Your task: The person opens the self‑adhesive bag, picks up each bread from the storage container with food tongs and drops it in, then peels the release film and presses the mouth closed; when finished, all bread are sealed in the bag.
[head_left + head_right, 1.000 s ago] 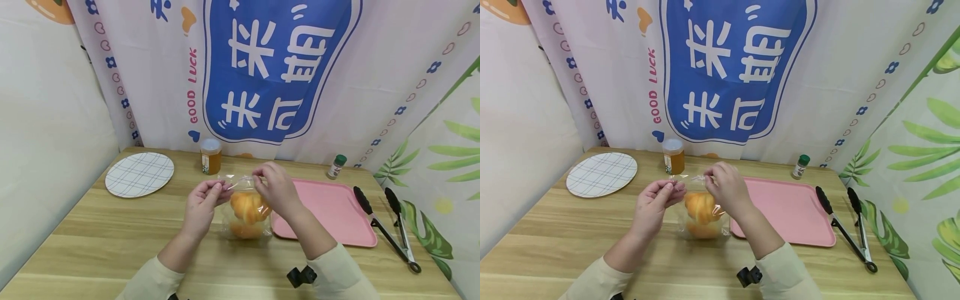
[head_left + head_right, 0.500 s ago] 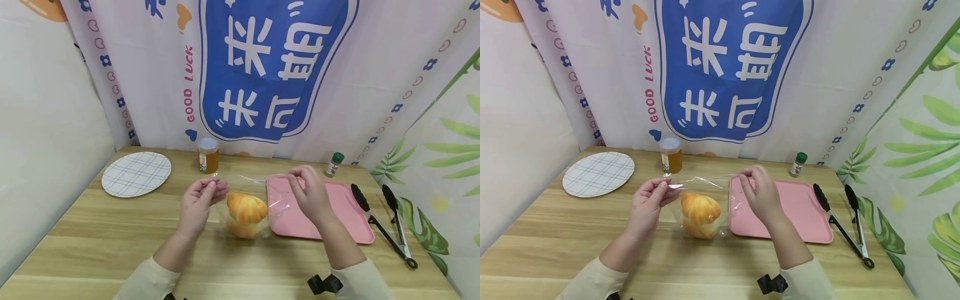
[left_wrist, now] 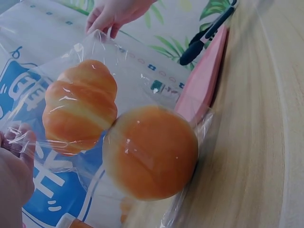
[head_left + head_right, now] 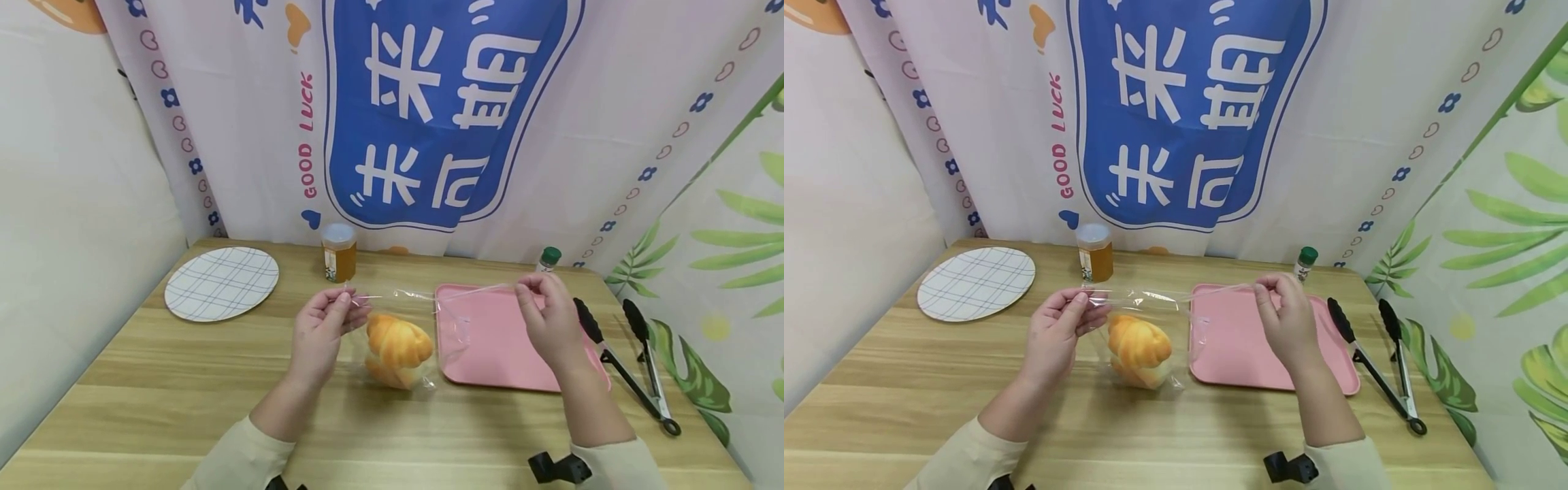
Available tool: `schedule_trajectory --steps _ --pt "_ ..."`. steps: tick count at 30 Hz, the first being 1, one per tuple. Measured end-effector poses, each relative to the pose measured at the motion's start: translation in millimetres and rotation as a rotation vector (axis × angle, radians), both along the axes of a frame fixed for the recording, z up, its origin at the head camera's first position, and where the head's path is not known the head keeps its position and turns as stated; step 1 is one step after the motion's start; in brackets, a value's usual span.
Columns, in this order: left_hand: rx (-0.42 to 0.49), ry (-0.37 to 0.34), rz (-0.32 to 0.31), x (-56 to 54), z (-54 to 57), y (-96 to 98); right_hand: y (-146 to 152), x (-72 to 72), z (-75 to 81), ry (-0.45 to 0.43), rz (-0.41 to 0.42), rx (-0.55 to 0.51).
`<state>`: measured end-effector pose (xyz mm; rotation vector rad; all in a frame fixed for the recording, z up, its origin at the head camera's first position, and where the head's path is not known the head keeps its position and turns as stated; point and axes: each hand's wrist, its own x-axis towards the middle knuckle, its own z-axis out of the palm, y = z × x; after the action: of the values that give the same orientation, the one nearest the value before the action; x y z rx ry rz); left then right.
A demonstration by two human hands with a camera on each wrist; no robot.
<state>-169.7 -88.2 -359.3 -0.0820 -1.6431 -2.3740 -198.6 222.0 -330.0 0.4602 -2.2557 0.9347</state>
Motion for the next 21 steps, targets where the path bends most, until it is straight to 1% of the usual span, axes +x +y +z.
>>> schedule_trajectory --steps 3,7,10,14,18,21 --pt "0.004 -0.005 0.003 0.6 1.3 -0.2 8 1.7 -0.2 0.005 -0.023 -0.007" --pt "0.009 -0.022 0.008 1.1 2.2 -0.9 18 5.8 -0.9 -0.051 -0.071 -0.022" --pt "0.013 -0.030 0.006 0.9 2.5 -1.4 25 7.1 -2.6 -0.075 -0.102 -0.038" --pt "0.023 -0.037 0.005 0.4 2.3 -1.8 36 8.6 -6.1 -0.080 -0.129 -0.067" --pt "0.031 -0.039 0.009 -0.1 1.8 -1.7 47 13.2 -9.0 -0.093 -0.178 -0.083" --pt "0.034 -0.042 0.014 -0.2 1.4 -1.6 54 15.9 -11.0 -0.076 -0.209 -0.083"
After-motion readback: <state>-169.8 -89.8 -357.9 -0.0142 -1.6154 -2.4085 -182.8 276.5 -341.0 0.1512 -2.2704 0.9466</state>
